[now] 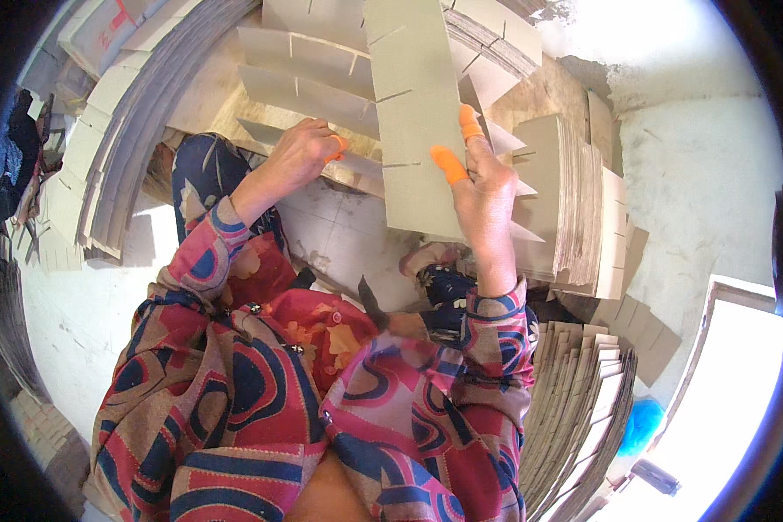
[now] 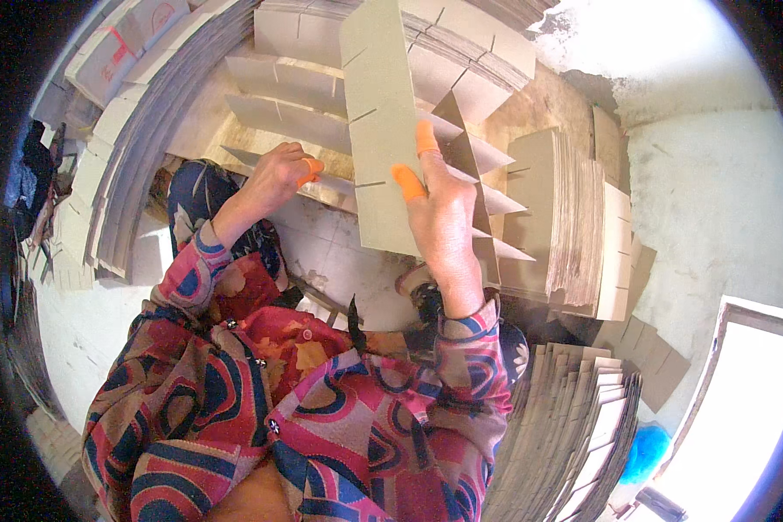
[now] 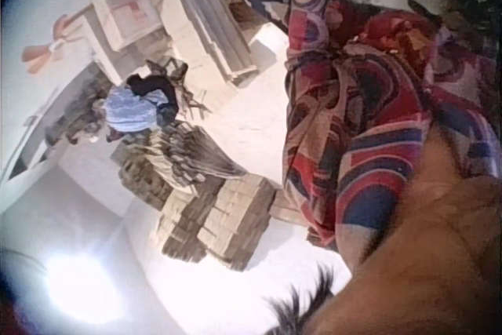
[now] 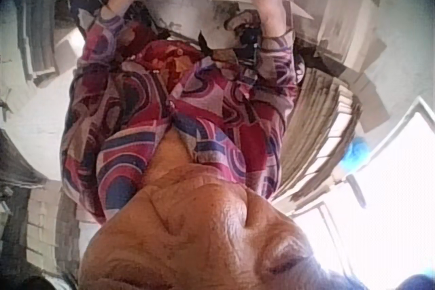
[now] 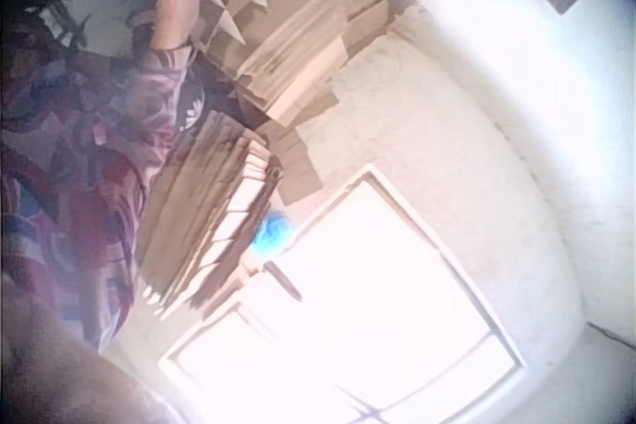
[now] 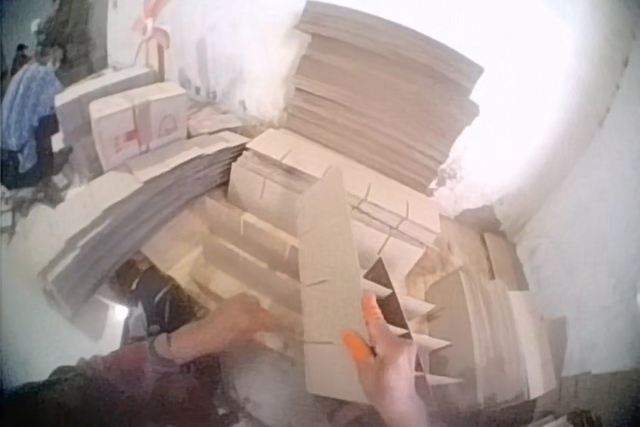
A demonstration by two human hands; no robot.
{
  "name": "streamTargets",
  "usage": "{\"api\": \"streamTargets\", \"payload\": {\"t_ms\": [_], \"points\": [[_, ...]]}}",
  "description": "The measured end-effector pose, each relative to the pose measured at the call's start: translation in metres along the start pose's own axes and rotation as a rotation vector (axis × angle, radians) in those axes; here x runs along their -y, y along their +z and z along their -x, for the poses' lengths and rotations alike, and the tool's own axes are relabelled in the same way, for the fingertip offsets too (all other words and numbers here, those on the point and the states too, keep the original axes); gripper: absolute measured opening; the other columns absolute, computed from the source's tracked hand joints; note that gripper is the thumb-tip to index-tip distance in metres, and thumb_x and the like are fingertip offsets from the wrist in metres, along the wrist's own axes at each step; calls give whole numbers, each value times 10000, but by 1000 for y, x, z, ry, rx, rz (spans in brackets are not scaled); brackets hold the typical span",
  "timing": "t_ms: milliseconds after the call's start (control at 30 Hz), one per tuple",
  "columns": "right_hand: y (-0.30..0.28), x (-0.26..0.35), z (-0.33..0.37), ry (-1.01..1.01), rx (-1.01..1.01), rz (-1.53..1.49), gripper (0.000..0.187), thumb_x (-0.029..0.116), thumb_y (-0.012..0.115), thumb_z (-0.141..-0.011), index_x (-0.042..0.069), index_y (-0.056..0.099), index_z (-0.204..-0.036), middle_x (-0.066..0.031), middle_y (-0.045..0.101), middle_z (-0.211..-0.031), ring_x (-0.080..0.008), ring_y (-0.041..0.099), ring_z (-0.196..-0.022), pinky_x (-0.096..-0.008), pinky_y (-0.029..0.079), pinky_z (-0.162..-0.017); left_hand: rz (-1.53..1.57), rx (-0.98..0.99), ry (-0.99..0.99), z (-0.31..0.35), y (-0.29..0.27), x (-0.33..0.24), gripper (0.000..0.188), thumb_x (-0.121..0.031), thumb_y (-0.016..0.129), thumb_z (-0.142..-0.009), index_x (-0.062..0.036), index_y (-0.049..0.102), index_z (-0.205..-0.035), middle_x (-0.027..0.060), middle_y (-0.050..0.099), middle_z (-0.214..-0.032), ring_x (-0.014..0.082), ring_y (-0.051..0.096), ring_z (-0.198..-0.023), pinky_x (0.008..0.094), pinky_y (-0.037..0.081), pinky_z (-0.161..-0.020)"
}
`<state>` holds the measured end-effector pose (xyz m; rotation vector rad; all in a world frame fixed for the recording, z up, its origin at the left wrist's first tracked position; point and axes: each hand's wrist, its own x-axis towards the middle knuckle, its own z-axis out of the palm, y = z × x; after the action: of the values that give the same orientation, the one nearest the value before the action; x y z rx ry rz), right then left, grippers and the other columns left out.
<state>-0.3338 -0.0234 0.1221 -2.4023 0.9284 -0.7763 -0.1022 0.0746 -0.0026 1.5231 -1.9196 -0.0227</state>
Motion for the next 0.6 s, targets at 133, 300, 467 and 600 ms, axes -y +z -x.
{"api": "streamTargets", "payload": {"t_ms": [133,300,467,600], "points": [[11,-2,-6,29,65,3,562,37,686,-817,39,478,-1339,-228,537,-671,-285,475,-527,-310,450,-535,23,-21,14,-2,0,-1,110,-59,633,-737,-39,630,-845,100,605,-724,279,562,-714,378,459,-639],[11,7,-18,-20,129,-32,546,3,665,-812,1,473,-1323,-281,548,-737,-410,533,-629,-345,469,-567,36,-9,-3,-5,-4,-4,106,-53,633,-731,-32,622,-834,117,583,-704,293,556,-709,384,456,-627],[15,8,-29,-91,161,-31,492,-23,644,-803,-32,494,-1270,-293,557,-778,-469,545,-732,-380,477,-602,55,-2,-17,-7,-4,-2,109,-47,630,-732,-25,625,-839,128,581,-702,305,562,-719,386,454,-631],[30,-4,-36,-153,182,-51,494,-9,680,-780,1,532,-1251,-293,544,-791,-419,519,-668,-351,474,-618,66,1,-28,-7,-2,2,116,-48,635,-736,-22,631,-848,132,590,-713,314,566,-717,388,451,-636]]}}
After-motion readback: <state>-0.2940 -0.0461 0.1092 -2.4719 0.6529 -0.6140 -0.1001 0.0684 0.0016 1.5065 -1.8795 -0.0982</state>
